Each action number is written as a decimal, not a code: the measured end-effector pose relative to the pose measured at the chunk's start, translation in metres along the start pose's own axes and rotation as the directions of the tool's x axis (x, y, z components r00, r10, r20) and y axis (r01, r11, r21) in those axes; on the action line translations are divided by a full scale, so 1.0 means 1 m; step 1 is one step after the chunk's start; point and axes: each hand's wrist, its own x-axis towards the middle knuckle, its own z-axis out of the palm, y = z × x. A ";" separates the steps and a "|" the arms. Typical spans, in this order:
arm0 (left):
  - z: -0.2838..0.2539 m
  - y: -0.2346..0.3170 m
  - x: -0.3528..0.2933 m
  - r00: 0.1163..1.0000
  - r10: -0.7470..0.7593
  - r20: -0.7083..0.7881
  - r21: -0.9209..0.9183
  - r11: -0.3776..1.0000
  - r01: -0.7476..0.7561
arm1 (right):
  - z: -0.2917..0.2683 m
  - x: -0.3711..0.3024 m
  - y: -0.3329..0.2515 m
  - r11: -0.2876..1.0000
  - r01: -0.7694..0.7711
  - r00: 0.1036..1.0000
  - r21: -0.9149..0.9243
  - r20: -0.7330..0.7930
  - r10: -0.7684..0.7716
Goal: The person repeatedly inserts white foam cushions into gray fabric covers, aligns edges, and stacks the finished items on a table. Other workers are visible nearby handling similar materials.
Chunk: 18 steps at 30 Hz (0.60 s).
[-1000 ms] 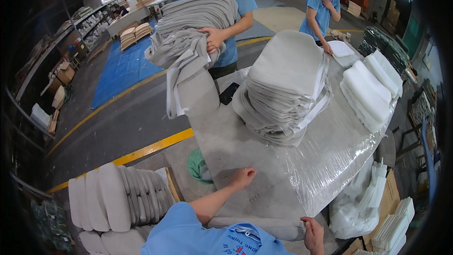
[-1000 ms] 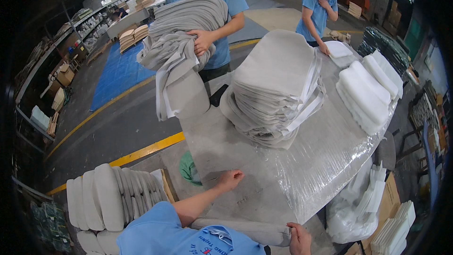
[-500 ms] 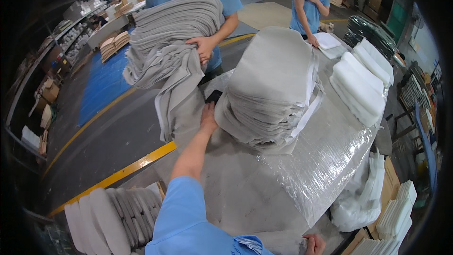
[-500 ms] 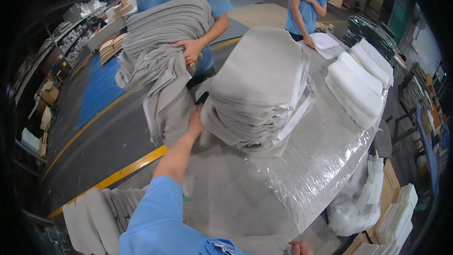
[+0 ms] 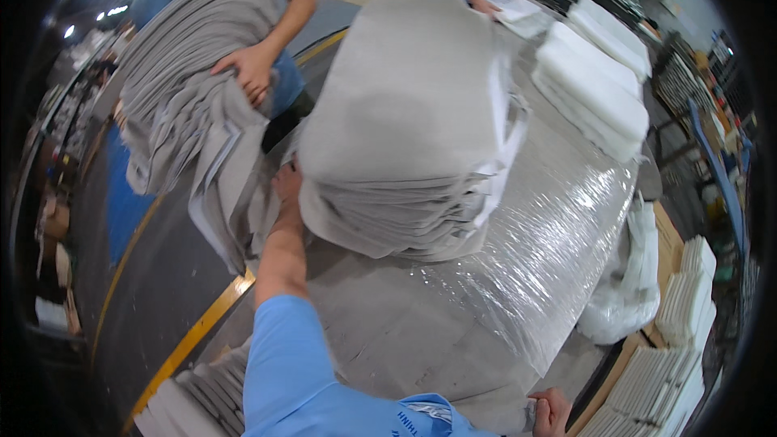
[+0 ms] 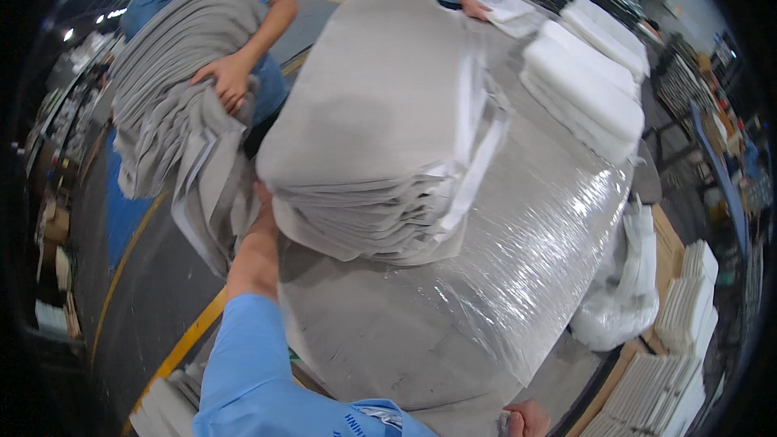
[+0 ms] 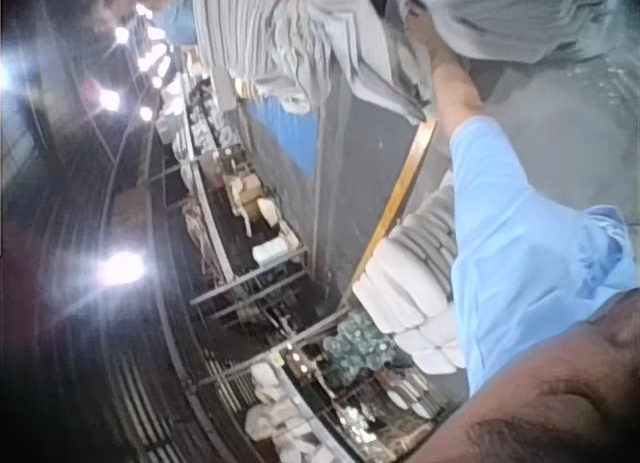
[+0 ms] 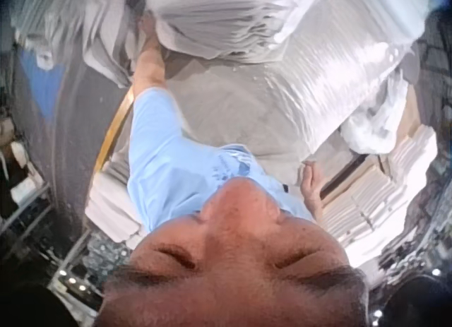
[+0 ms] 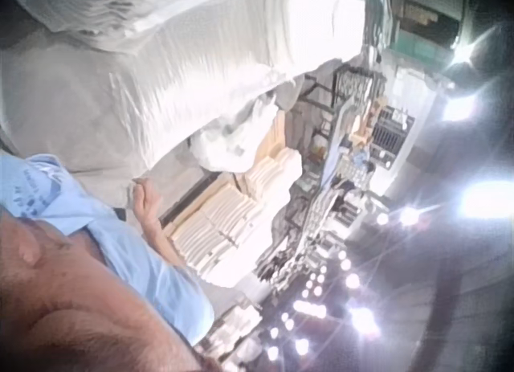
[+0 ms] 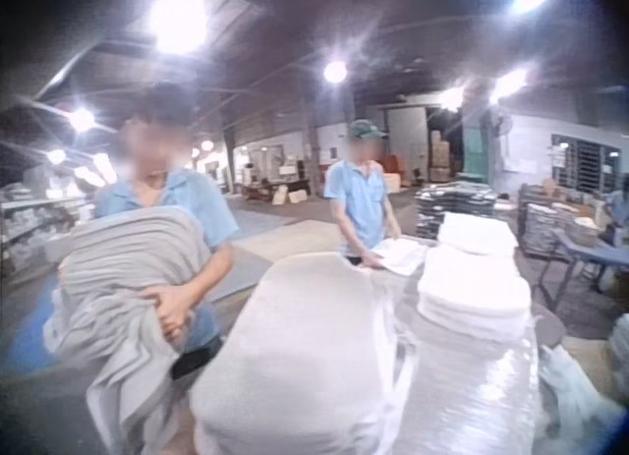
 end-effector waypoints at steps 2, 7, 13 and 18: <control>0.000 0.037 -0.009 0.999 0.033 -0.009 -0.018 0.999 -0.034 | 0.005 -0.003 -0.010 0.995 -0.093 0.996 -0.035 -0.003 0.093; 0.000 0.004 -0.061 0.974 0.140 -0.179 -0.035 0.988 -0.148 | -0.001 0.008 -0.009 0.999 0.045 0.996 -0.026 -0.074 -0.046; -0.043 -0.016 -0.173 0.974 0.138 -0.179 -0.020 0.989 -0.144 | -0.005 -0.002 -0.015 0.999 0.051 0.990 -0.014 -0.134 -0.053; -0.074 -0.018 -0.297 0.966 0.237 -0.099 -0.127 0.960 -0.249 | -0.013 -0.019 -0.017 0.995 0.093 0.979 0.042 -0.187 -0.084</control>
